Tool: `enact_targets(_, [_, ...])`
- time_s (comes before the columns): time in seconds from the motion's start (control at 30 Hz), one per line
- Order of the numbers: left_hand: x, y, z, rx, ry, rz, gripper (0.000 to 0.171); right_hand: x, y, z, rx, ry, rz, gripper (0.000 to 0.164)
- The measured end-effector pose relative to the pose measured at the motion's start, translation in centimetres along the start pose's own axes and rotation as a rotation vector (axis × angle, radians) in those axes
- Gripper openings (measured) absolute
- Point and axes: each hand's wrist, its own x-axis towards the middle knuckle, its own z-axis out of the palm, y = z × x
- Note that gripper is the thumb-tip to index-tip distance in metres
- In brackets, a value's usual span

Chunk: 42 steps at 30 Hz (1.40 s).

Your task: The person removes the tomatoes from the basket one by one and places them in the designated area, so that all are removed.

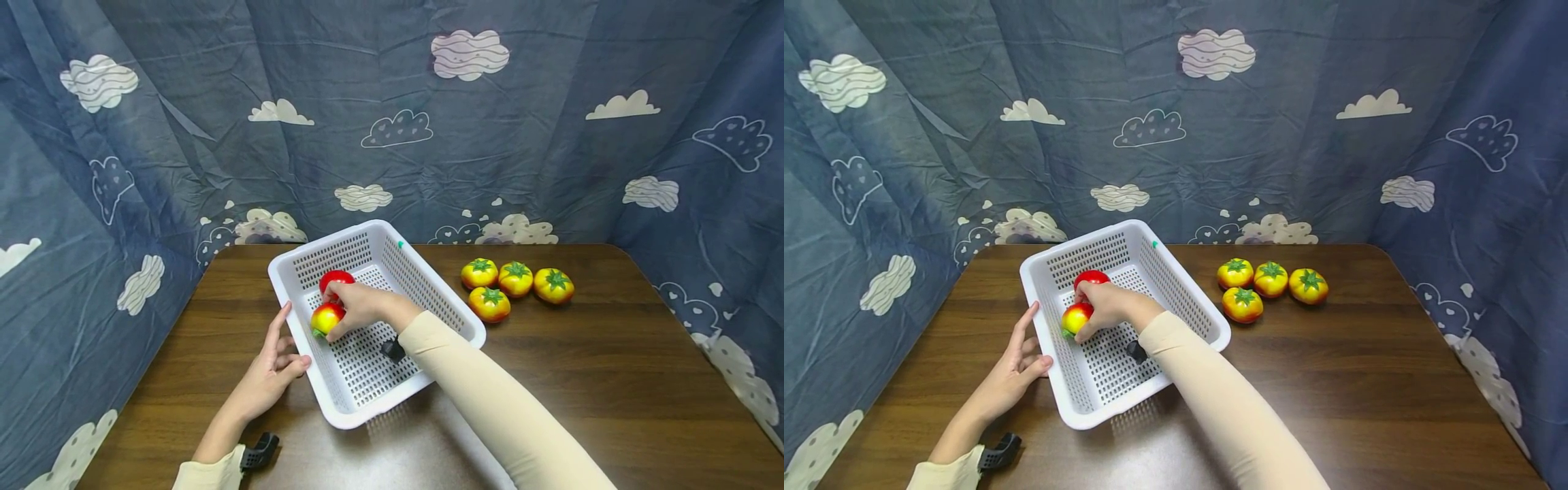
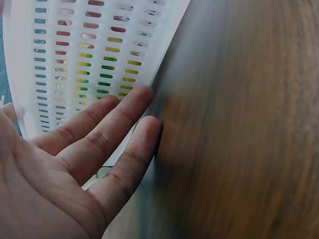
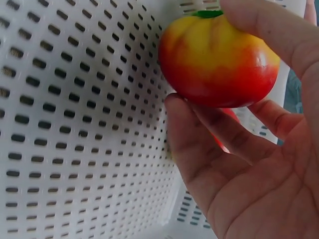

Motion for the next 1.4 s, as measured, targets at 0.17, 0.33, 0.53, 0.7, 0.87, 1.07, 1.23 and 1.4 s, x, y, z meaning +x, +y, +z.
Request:
enact_targets(0.17, [0.0,-0.1,0.0,-0.002,0.002,0.005,0.096,-0.5,0.4,-0.5,0.01,-0.004,0.016,0.062])
enact_targets(0.33, [0.0,-0.2,0.0,-0.01,0.003,0.014,0.097,-1.0,0.9,-1.3,0.027,0.001,0.019,0.063])
enact_targets(0.53, [0.0,-0.2,0.0,-0.02,0.0,0.011,0.096,-1.7,1.6,-2.3,0.078,0.01,0.019,0.065])
enact_targets(0.7, [0.0,-0.2,0.0,-0.023,-0.001,0.011,0.096,-2.3,2.4,-2.8,0.107,0.005,-0.007,0.07])
enact_targets(0.87, [-0.1,-0.1,0.1,-0.018,0.001,0.011,0.096,-3.0,3.2,-3.6,0.116,0.002,-0.036,0.062])
enact_targets(1.07, [0.0,-0.1,0.1,-0.009,0.005,0.015,0.096,-4.1,3.9,-4.8,0.155,0.014,-0.031,0.057])
enact_targets(1.23, [0.0,-0.3,0.1,-0.013,0.002,0.033,0.096,-4.8,4.5,-5.7,0.185,0.024,-0.025,0.057])
enact_targets(1.4, [0.1,-0.5,0.1,-0.014,0.001,0.048,0.096,-5.4,4.9,-6.4,0.188,0.057,-0.01,0.056])
